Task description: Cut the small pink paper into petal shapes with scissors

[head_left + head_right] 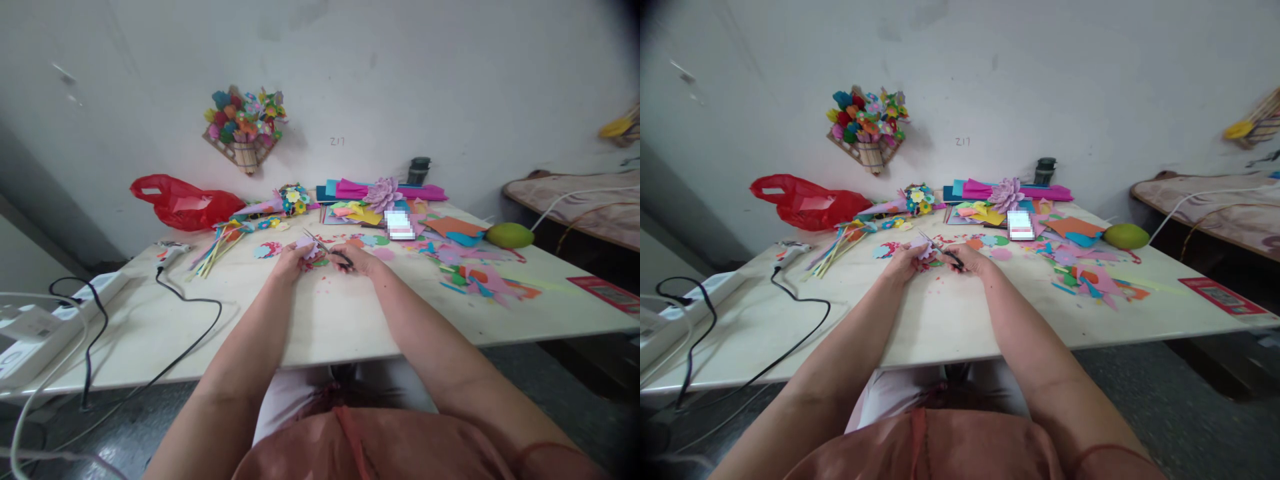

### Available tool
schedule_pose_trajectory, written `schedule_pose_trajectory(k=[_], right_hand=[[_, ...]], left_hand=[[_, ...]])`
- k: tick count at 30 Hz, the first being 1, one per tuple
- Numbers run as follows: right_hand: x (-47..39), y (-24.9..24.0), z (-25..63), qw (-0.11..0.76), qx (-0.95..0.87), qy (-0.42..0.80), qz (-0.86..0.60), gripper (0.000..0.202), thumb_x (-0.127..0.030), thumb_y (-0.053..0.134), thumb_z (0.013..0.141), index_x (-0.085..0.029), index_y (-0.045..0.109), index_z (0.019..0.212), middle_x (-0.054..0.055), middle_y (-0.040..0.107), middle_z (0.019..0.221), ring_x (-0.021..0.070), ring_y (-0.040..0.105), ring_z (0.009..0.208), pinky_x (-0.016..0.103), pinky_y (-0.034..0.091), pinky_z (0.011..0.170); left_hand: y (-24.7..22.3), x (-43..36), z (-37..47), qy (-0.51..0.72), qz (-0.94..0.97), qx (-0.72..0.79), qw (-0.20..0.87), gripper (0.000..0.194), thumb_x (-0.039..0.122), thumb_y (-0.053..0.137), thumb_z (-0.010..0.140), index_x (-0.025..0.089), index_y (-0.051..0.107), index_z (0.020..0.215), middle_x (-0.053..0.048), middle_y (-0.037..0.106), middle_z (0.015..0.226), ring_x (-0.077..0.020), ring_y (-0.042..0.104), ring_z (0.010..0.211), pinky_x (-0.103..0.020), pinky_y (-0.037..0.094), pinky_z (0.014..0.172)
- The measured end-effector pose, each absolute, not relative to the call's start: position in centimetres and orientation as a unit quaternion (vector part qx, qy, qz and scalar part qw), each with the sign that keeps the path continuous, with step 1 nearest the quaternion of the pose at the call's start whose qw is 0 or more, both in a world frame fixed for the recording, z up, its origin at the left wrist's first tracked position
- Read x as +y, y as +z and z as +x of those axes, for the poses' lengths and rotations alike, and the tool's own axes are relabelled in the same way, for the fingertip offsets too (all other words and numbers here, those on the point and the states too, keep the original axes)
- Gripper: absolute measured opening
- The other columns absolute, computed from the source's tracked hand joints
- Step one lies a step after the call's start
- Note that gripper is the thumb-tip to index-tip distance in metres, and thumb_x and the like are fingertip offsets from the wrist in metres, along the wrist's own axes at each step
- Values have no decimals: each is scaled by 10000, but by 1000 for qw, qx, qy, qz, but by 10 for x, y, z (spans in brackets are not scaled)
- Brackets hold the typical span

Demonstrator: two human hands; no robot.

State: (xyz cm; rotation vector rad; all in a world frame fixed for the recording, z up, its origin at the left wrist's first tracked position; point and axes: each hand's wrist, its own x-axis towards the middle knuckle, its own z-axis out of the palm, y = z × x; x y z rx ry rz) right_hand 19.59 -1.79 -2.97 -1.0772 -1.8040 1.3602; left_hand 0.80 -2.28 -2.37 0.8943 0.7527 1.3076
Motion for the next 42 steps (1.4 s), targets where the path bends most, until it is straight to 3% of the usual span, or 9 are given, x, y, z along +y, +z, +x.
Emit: schedule_pose_trajectory(k=[12,24,30,42], right_hand=[[-21,-26,194,321,-662,532,-420,261,-369,722,711,-168,555,702,-55,521,475,55,441,360,154,267,314],[-27,-20,194,322,-651,539,-426,234,-330,710,747,-160,561,686,-53,504,454,50,416,344,148,269,312],[-19,-28,198,317,-669,536,-405,263,-384,687,767,-160,555,724,-33,564,512,53,464,356,147,230,293],[-15,-32,201,319,-683,531,-388,321,-468,658,801,-152,602,822,-22,590,549,59,487,383,148,275,305]], left_hand=[[-24,-22,8,574,399,332,633,95,52,714,667,85,651,730,-67,682,711,-147,659,624,-269,585,629],[-21,-25,7,572,400,337,632,185,89,769,651,85,618,759,-72,673,710,-162,677,614,-285,601,623],[-23,-23,6,568,409,332,632,236,119,787,649,109,615,811,-55,688,740,-169,690,637,-313,608,659],[-22,-25,7,564,448,331,610,256,184,830,636,117,612,752,-36,664,653,-136,644,559,-270,568,607]])
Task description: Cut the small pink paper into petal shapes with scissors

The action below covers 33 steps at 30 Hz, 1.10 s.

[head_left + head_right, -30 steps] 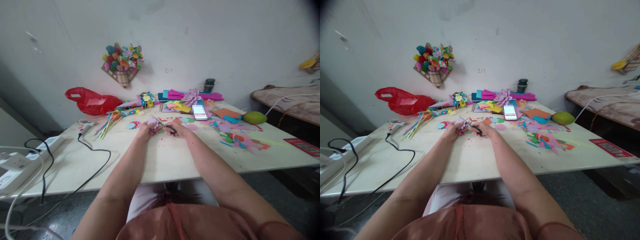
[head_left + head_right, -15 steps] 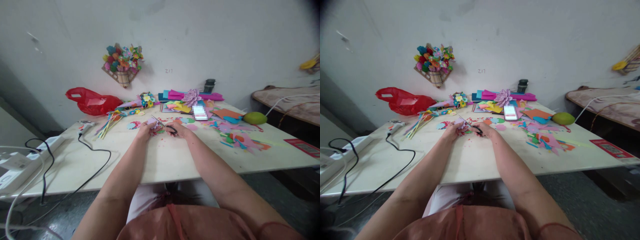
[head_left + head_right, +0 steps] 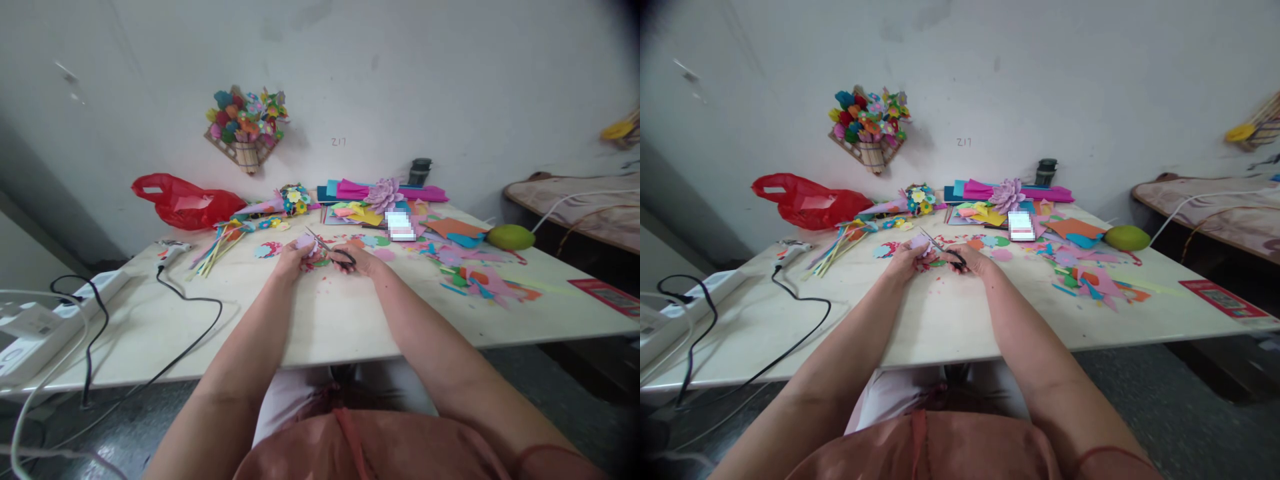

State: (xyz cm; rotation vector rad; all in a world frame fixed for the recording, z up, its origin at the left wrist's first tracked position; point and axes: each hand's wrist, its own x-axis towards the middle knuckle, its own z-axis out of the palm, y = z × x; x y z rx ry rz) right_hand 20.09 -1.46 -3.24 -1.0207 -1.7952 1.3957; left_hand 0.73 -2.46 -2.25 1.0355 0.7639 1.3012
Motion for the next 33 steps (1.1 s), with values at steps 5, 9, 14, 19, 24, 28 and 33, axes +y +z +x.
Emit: schedule_pose_trajectory(k=[5,9,14,19,24,28,33], right_hand=[[-14,-33,201,319,-684,528,-390,326,-468,663,800,-149,606,827,-23,587,546,58,482,379,150,273,302],[-16,-32,201,319,-679,532,-392,317,-459,669,796,-149,601,815,-20,591,553,58,491,385,148,277,303],[-16,-31,200,313,-685,528,-392,302,-443,672,792,-161,571,754,-25,587,532,56,479,370,150,268,297],[-16,-30,201,306,-696,517,-393,303,-431,682,784,-160,562,720,-25,592,531,51,467,361,152,267,300],[-19,-28,201,315,-688,525,-389,282,-419,672,791,-154,581,755,-27,592,540,51,476,372,148,272,305],[-18,-29,201,314,-689,522,-394,284,-421,668,798,-153,581,757,-26,589,535,52,473,370,148,271,303],[-17,-29,201,314,-687,523,-396,280,-417,676,789,-155,583,760,-25,588,535,52,476,372,148,271,305]], left_hand=[[-26,-22,7,553,460,333,609,296,302,812,685,143,593,804,-39,682,659,-138,640,533,-274,566,576],[-26,-21,7,557,462,331,605,317,319,812,682,139,586,812,-46,682,646,-143,651,535,-257,564,565],[-24,-24,7,551,468,342,601,300,290,807,673,129,590,803,-44,682,646,-141,651,531,-266,571,577],[-23,-24,7,560,470,340,591,265,247,808,643,106,620,767,-52,678,655,-142,655,558,-260,567,591],[-24,-24,7,567,470,332,589,260,241,819,617,106,638,746,-57,682,685,-144,657,587,-281,575,636],[-26,-22,7,577,460,330,589,276,233,828,599,105,646,761,-64,696,722,-142,660,613,-287,580,659],[-27,-19,7,585,446,338,588,259,204,818,591,92,662,764,-62,694,722,-133,651,603,-272,577,656]])
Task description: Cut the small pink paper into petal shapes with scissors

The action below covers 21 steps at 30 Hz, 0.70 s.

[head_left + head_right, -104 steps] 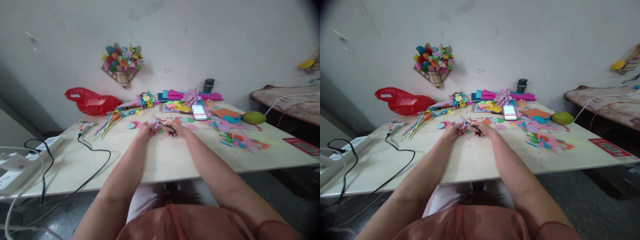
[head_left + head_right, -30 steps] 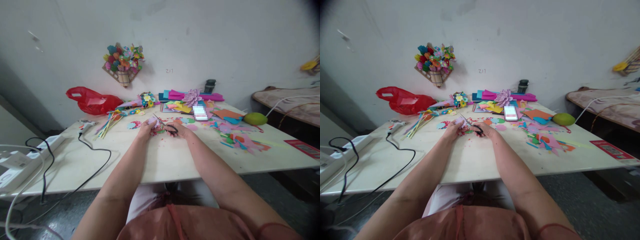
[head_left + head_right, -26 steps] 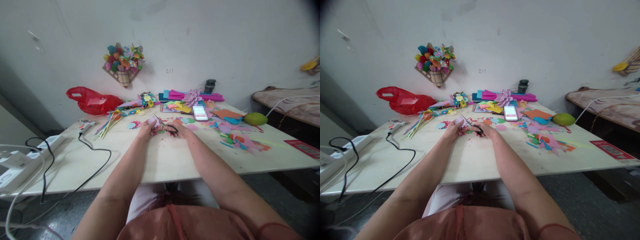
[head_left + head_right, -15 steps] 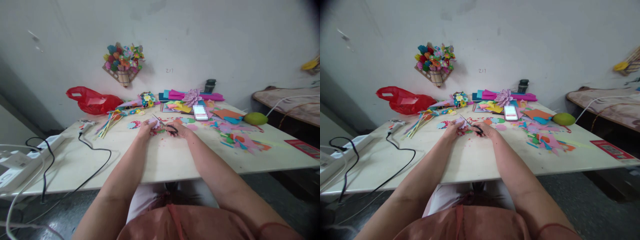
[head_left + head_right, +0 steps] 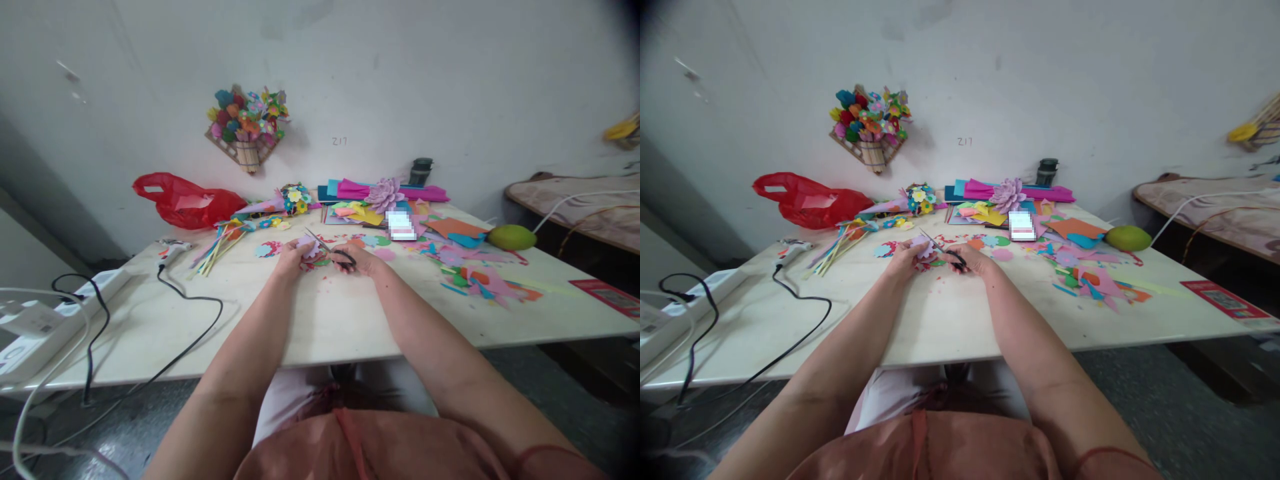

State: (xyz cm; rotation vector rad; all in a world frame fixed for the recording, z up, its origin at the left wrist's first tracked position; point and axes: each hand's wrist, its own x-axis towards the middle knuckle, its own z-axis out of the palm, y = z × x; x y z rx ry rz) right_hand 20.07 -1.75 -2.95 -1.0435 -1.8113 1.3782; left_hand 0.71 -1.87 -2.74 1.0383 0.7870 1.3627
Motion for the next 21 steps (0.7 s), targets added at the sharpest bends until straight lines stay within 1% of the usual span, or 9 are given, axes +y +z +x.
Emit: schedule_pose_trajectory(k=[14,21], right_hand=[[-21,-26,198,311,-681,525,-405,292,-407,701,746,-163,544,713,-42,553,504,52,463,359,148,229,288],[-25,-21,196,308,-665,532,-423,251,-356,713,745,-160,561,708,-43,542,488,51,450,353,158,222,294]], left_hand=[[-27,-20,7,590,439,335,589,240,182,810,612,102,647,768,-54,686,720,-128,646,621,-291,578,682],[-27,-19,9,594,433,324,595,220,167,800,622,97,633,747,-53,681,713,-123,639,610,-299,586,686]])
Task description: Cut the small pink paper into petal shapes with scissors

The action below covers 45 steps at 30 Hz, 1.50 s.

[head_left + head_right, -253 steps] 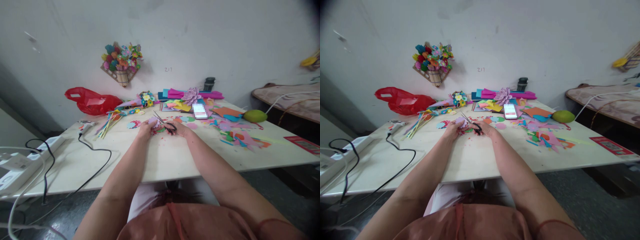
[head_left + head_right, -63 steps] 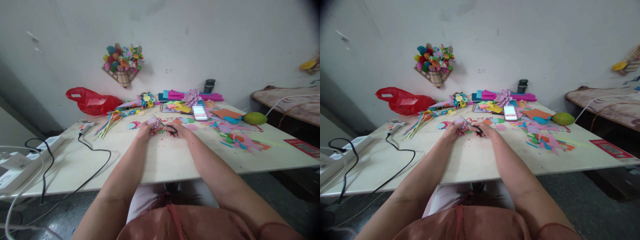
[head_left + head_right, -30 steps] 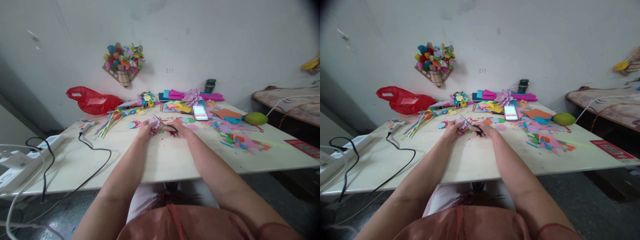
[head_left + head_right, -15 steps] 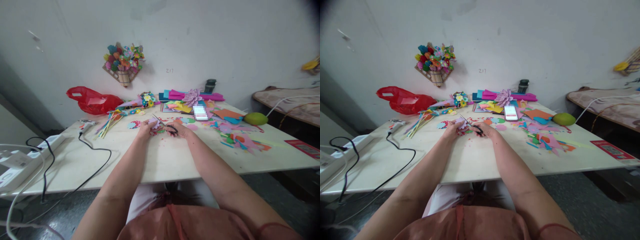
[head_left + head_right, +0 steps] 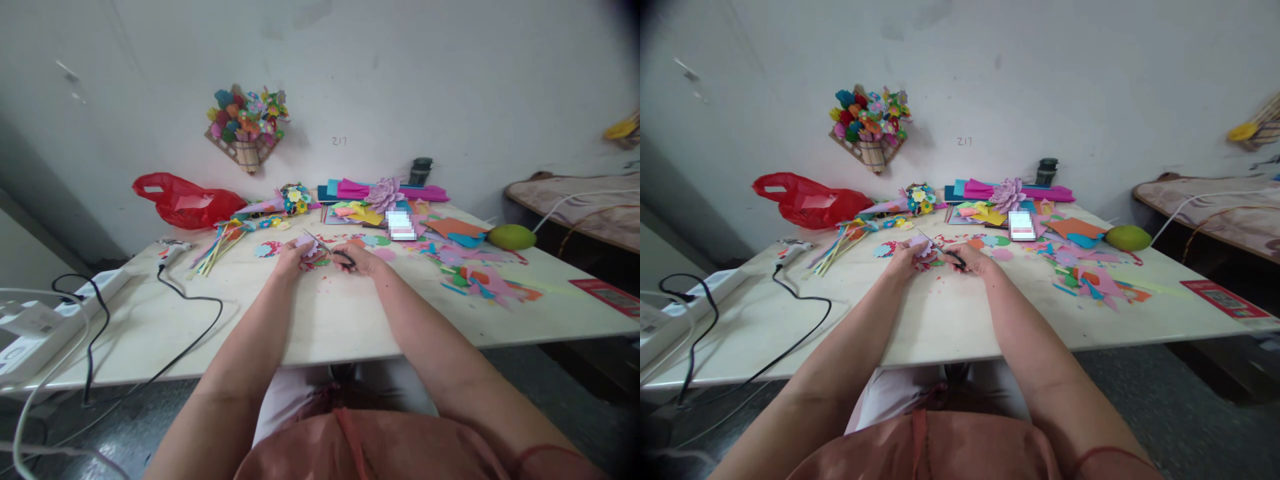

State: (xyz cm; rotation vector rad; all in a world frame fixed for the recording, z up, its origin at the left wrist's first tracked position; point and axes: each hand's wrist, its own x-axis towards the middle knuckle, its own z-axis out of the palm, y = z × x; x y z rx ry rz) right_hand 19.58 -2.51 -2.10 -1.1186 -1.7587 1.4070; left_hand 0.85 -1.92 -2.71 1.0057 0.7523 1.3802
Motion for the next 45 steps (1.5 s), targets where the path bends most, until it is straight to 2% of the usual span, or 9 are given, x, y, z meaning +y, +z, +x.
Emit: schedule_pose_trajectory(k=[6,9,16,20,27,34,40,45], right_hand=[[-26,-20,196,308,-656,538,-430,229,-329,699,757,-159,559,690,-41,536,472,50,436,346,157,225,299],[-24,-21,198,307,-657,545,-420,248,-362,678,771,-159,555,696,-36,544,477,52,439,349,155,215,296],[-18,-26,200,326,-667,531,-407,304,-415,708,756,-161,550,705,-27,573,518,60,481,377,150,265,299],[-16,-29,201,334,-671,528,-399,296,-403,717,757,-160,554,712,-21,584,530,60,491,376,150,273,293],[-13,-31,201,340,-671,531,-390,246,-355,729,749,-150,604,803,-21,609,548,64,519,390,146,286,302],[-13,-32,200,365,-662,521,-397,262,-335,733,735,-144,631,884,-16,630,571,72,536,406,144,288,308],[-11,-35,202,362,-667,521,-390,282,-341,730,733,-136,636,902,-16,628,572,69,534,404,139,291,311],[-11,-35,201,359,-670,519,-391,276,-344,733,731,-141,634,890,-19,629,573,66,539,406,135,291,310]], left_hand=[[-24,-23,8,588,441,322,596,217,194,797,651,103,630,756,-52,677,719,-131,645,627,-307,584,694],[-24,-22,6,578,456,332,590,237,235,804,660,107,631,761,-49,665,686,-124,629,583,-274,561,634],[-26,-22,4,572,497,324,566,306,306,825,616,135,593,722,0,591,543,-89,515,447,-220,425,457],[-23,-26,5,566,513,321,561,289,292,816,613,145,572,665,31,529,485,-57,434,394,-196,341,402],[-26,-23,6,555,498,329,580,280,208,839,554,141,585,650,38,544,513,-52,457,417,-204,428,468],[-25,-26,7,532,486,319,615,301,267,796,669,129,577,824,-55,676,700,-146,630,562,-279,525,554],[-25,-26,8,555,491,305,598,305,242,798,681,149,529,791,-5,615,602,-84,519,450,-215,414,461],[-25,-24,9,569,485,319,582,291,234,814,651,162,542,726,46,502,487,-66,432,408,-223,375,452]])
